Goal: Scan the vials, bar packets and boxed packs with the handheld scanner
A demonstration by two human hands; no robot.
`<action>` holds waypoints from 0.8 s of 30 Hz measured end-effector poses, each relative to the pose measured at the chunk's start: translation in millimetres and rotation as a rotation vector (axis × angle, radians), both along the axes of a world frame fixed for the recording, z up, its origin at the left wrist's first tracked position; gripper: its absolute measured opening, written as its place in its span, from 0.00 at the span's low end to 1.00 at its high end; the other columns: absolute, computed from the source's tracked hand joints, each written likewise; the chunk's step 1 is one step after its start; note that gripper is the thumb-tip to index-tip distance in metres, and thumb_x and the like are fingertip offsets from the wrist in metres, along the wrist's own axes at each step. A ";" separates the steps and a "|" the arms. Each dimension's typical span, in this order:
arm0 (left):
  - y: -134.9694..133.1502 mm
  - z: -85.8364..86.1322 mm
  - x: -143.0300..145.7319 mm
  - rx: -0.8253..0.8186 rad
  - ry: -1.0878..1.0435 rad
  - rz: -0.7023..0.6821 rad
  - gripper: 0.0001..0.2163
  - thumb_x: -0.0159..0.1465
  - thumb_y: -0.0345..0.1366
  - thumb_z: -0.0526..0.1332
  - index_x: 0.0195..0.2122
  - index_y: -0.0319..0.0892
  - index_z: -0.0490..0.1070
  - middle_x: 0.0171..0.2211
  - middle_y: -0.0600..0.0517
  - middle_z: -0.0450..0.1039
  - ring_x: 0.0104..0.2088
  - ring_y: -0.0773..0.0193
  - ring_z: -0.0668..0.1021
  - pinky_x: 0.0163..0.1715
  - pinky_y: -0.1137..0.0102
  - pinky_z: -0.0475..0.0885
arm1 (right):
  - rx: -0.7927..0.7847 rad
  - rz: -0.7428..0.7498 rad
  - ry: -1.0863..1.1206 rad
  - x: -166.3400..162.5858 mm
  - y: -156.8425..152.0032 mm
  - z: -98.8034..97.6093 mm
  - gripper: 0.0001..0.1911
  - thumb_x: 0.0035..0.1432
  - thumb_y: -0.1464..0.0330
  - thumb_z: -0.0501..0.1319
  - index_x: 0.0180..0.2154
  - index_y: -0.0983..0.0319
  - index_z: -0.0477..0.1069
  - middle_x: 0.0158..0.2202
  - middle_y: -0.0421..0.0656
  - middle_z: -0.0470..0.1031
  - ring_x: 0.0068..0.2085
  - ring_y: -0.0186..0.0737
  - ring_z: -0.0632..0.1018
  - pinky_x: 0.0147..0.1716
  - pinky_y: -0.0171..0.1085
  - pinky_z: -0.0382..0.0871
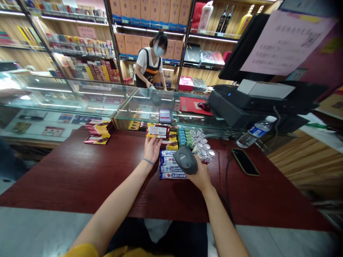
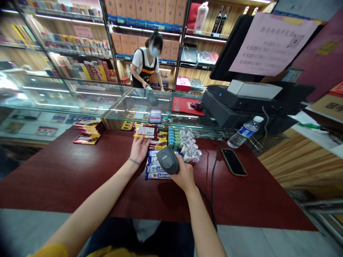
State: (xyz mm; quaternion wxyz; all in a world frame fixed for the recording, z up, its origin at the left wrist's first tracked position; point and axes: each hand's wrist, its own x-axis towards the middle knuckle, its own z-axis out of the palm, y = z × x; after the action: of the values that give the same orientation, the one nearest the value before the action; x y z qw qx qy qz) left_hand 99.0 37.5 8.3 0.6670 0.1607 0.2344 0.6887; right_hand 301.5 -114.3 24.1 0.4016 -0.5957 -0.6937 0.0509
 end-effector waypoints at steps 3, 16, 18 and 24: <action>3.0 -0.3 -5.6 0.027 0.064 0.035 0.11 0.61 0.32 0.71 0.41 0.47 0.70 0.41 0.54 0.79 0.42 0.68 0.82 0.55 0.63 0.75 | 0.039 -0.029 0.039 3.5 1.6 -4.9 0.25 0.53 0.64 0.67 0.53 0.59 0.70 0.32 0.44 0.83 0.29 0.48 0.84 0.27 0.36 0.74; 16.7 19.5 -36.7 0.379 0.897 0.453 0.10 0.65 0.41 0.67 0.46 0.47 0.79 0.46 0.48 0.81 0.48 0.57 0.81 0.56 0.61 0.73 | 0.232 -0.242 0.311 10.8 7.9 -14.1 0.28 0.49 0.65 0.70 0.53 0.59 0.69 0.37 0.45 0.82 0.37 0.45 0.83 0.37 0.39 0.79; 15.6 23.4 -38.1 0.508 1.095 0.435 0.10 0.65 0.39 0.66 0.46 0.49 0.81 0.46 0.48 0.81 0.50 0.55 0.79 0.59 0.59 0.70 | 0.231 -0.238 0.345 11.0 7.9 -15.0 0.30 0.50 0.65 0.70 0.55 0.59 0.68 0.38 0.45 0.82 0.37 0.45 0.83 0.38 0.39 0.79; 23.1 30.8 -28.5 0.768 1.510 0.192 0.12 0.65 0.32 0.64 0.47 0.52 0.82 0.45 0.45 0.79 0.50 0.52 0.78 0.58 0.61 0.69 | 0.227 -0.238 0.401 10.5 7.9 -14.2 0.31 0.51 0.65 0.70 0.56 0.60 0.68 0.38 0.46 0.82 0.39 0.45 0.84 0.40 0.39 0.79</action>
State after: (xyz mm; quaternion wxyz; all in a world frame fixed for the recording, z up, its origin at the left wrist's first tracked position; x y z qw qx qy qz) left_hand 70.5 60.5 39.2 0.1701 0.7713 0.3791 0.4822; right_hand 312.0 -106.4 9.9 0.5986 -0.6023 -0.5265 0.0423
